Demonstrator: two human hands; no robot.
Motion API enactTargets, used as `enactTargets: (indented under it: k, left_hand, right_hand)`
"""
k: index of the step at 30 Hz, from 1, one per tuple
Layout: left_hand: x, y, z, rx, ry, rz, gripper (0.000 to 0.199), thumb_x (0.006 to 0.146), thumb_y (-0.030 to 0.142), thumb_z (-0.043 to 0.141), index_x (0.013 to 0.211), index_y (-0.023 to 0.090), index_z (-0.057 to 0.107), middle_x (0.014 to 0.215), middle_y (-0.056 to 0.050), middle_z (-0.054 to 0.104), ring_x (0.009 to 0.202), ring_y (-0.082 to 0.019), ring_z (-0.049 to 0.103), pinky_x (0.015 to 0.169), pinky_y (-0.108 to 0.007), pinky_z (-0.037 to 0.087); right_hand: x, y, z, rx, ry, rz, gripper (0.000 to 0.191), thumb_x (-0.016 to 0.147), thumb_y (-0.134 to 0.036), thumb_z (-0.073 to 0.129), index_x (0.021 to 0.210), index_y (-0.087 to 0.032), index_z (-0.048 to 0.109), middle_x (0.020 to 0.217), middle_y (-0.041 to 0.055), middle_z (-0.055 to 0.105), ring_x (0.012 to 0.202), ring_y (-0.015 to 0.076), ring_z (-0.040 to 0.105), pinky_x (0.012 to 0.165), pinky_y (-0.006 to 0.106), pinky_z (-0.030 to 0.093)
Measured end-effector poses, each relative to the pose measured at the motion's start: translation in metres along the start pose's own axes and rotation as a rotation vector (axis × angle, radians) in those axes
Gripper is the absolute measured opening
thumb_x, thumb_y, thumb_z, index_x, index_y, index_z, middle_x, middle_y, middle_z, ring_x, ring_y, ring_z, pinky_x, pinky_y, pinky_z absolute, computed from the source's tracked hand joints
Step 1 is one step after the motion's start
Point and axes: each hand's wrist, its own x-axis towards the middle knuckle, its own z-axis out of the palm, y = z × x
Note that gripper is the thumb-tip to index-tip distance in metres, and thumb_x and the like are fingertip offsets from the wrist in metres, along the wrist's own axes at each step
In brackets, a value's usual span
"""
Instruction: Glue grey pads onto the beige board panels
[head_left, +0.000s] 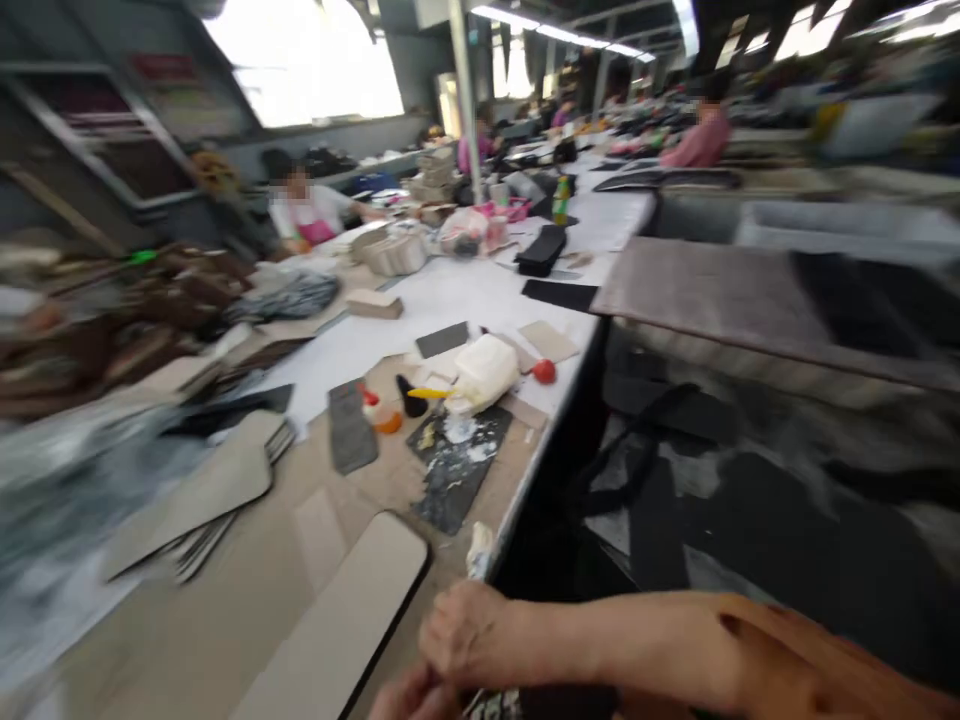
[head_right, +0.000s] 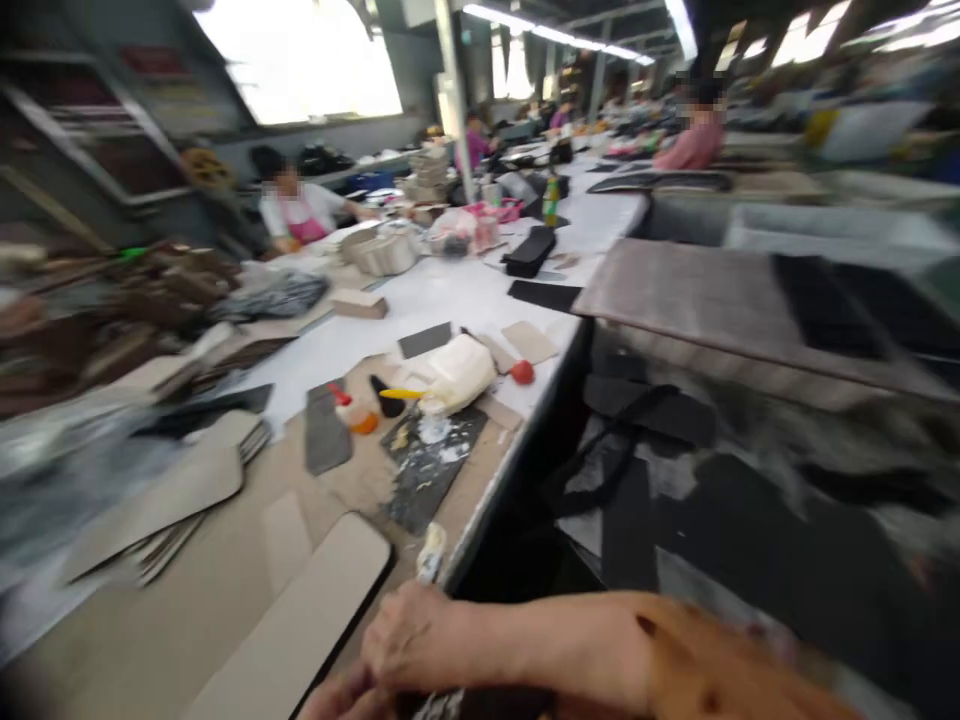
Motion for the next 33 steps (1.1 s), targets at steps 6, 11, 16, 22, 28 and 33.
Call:
enactTargets:
  k: [6,11,16,22,28,33]
  left_hand:
    - [-0.012,0.016,0.018,-0.298,0.116,-0.04,0.026,0.058,0.039,0.058,0.067,0.015,0.052,0.048,0.001,0.055,0.04,-0.01,0.047,0.043,-0.024,0.037]
    - [-0.014,0.01,0.014,-0.456,0.232,0.013,0.033,0.058,0.044,0.061,0.069,0.015,0.049,0.047,0.002,0.054,0.037,-0.009,0.045,0.041,-0.022,0.035]
    - [-0.023,-0.007,-0.009,-0.547,0.321,0.056,0.048,0.054,0.057,0.066,0.067,0.015,0.048,0.046,0.002,0.053,0.037,-0.007,0.044,0.041,-0.022,0.033]
    - [-0.033,-0.036,-0.049,-0.657,0.342,0.105,0.055,0.05,0.063,0.069,0.068,0.015,0.048,0.048,0.001,0.056,0.035,-0.007,0.044,0.037,-0.02,0.027]
    - [-0.044,-0.066,-0.084,-0.74,0.258,0.117,0.058,0.049,0.065,0.07,0.066,0.017,0.043,0.047,0.002,0.055,0.035,-0.006,0.044,0.037,-0.019,0.028]
    - [-0.069,-0.066,-0.104,-0.828,0.172,0.092,0.053,0.051,0.054,0.074,0.073,0.017,0.044,0.052,0.0,0.059,0.04,-0.008,0.05,0.041,-0.019,0.032]
  right_hand:
    - [-0.013,0.032,0.011,-0.011,0.06,-0.073,0.005,0.076,-0.012,0.058,0.072,-0.013,0.055,0.062,0.0038,0.058,0.057,0.0173,0.052,0.045,0.03,0.029]
    - [0.001,0.035,0.024,0.039,0.067,-0.141,0.009,0.077,-0.012,0.058,0.069,-0.015,0.054,0.061,0.0032,0.057,0.058,0.0171,0.05,0.048,0.03,0.026]
    - [0.034,0.028,0.03,0.083,0.055,-0.174,0.013,0.078,-0.01,0.058,0.067,-0.016,0.053,0.063,0.0029,0.057,0.061,0.0167,0.048,0.052,0.029,0.028]
    - [0.083,0.012,0.029,0.075,0.139,-0.301,0.012,0.079,-0.015,0.06,0.068,-0.016,0.055,0.067,0.0024,0.056,0.066,0.017,0.046,0.062,0.029,0.031]
    - [0.12,-0.012,0.03,0.005,0.099,-0.304,0.012,0.08,-0.018,0.059,0.068,-0.015,0.056,0.066,0.0019,0.056,0.066,0.0171,0.045,0.064,0.031,0.032]
    - [0.137,-0.034,0.038,0.038,0.139,-0.254,0.01,0.079,-0.016,0.058,0.07,-0.015,0.056,0.068,0.002,0.055,0.069,0.0174,0.045,0.074,0.032,0.035]
